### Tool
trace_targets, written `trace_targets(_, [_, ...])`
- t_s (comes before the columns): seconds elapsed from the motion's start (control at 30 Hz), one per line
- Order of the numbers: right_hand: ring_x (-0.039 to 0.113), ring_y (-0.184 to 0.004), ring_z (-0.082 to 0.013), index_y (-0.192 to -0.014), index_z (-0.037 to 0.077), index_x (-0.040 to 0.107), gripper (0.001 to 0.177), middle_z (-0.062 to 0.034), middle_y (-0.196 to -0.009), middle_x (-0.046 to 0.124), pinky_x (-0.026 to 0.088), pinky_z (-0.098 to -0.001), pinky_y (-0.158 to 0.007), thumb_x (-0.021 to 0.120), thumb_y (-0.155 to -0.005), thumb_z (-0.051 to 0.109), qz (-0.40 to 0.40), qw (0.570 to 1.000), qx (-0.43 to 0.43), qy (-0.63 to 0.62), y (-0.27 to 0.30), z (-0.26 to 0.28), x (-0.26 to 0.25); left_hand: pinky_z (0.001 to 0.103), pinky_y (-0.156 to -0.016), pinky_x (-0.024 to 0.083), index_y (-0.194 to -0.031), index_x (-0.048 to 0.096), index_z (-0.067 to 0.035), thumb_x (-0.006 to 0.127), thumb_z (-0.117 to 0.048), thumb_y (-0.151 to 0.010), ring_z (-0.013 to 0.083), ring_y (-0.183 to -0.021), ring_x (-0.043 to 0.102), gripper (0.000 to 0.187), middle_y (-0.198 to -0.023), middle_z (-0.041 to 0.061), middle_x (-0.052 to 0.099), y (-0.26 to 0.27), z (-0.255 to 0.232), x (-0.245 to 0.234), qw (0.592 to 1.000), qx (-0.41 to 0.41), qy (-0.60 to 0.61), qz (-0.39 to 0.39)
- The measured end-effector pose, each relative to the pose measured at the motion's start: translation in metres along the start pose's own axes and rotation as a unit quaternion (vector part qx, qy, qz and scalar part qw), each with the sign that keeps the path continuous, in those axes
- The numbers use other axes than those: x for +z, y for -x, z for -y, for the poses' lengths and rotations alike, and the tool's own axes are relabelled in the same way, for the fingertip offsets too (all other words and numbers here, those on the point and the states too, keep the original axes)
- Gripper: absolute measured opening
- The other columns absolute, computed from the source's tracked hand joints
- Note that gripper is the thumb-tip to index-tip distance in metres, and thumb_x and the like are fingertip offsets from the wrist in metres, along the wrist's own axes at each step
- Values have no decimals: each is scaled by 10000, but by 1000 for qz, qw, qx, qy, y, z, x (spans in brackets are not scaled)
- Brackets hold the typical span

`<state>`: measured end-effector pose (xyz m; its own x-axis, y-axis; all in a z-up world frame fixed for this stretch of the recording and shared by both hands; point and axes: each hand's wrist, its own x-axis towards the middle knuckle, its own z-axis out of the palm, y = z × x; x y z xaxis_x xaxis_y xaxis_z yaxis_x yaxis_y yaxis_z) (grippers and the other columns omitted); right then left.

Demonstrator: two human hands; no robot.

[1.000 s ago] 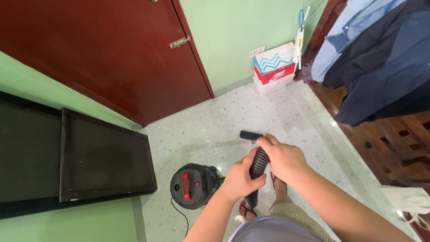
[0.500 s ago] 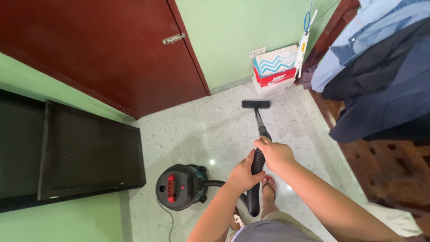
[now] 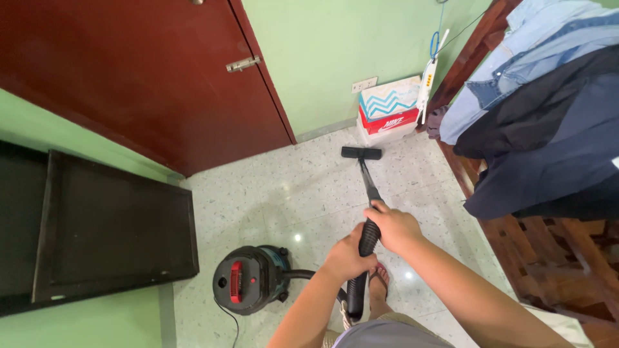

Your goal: The person vacuums a tiled floor, guiding the nozzle around a curtain, a doorway, and a wooden railing. They hold the hose with both hands, occasionally repositioning the vacuum canister to reach different areas.

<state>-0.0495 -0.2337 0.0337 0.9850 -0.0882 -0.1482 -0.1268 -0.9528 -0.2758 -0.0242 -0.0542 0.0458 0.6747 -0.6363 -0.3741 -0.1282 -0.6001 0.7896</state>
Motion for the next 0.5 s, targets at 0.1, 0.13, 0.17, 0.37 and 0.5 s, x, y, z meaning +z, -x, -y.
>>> trace_targets(0.1, [712,-976,-255,-1223,285,591,526,19,-1451,538,585,-423,-770,697,-772,35,52,997,50,18,16,24,0,418,-905,542,-1513,363,-163,778,-305,-658,351,-1061,679,961,-1129,172,691,18,3,-11,1000,2,-22,16])
trace_targets(0.13, [714,-966,-259,-1218,283,600,530,16,-1434,553,583,-423,-763,698,-763,29,25,998,53,7,23,35,-2,421,-898,539,-1485,407,-178,767,-317,-672,350,-1049,682,900,-1111,164,700,27,4,-18,999,15,-21,25])
trace_targets(0.17, [717,-957,-263,-1213,282,608,535,13,-1417,569,581,-423,-755,699,-754,22,-1,998,61,-7,33,48,-2,425,-890,536,-1456,450,-194,757,-329,-685,349,-1037,685,841,-1093,156,710,38,8,-26,999,27,-25,37])
trace_targets(0.37, [716,-950,-271,-1199,243,623,559,11,-1311,628,574,-425,-726,725,-698,18,-51,988,135,-60,86,130,-13,411,-802,546,-1435,528,-189,740,-272,-692,317,-897,695,777,-940,136,700,103,20,-77,988,129,-31,82])
trace_targets(0.5, [725,-906,-264,-1228,252,622,575,3,-1299,630,577,-422,-723,722,-709,28,-55,986,156,-37,115,172,-24,380,-749,546,-1422,548,-169,744,-212,-694,277,-802,682,755,-877,103,670,143,21,-95,979,184,3,84])
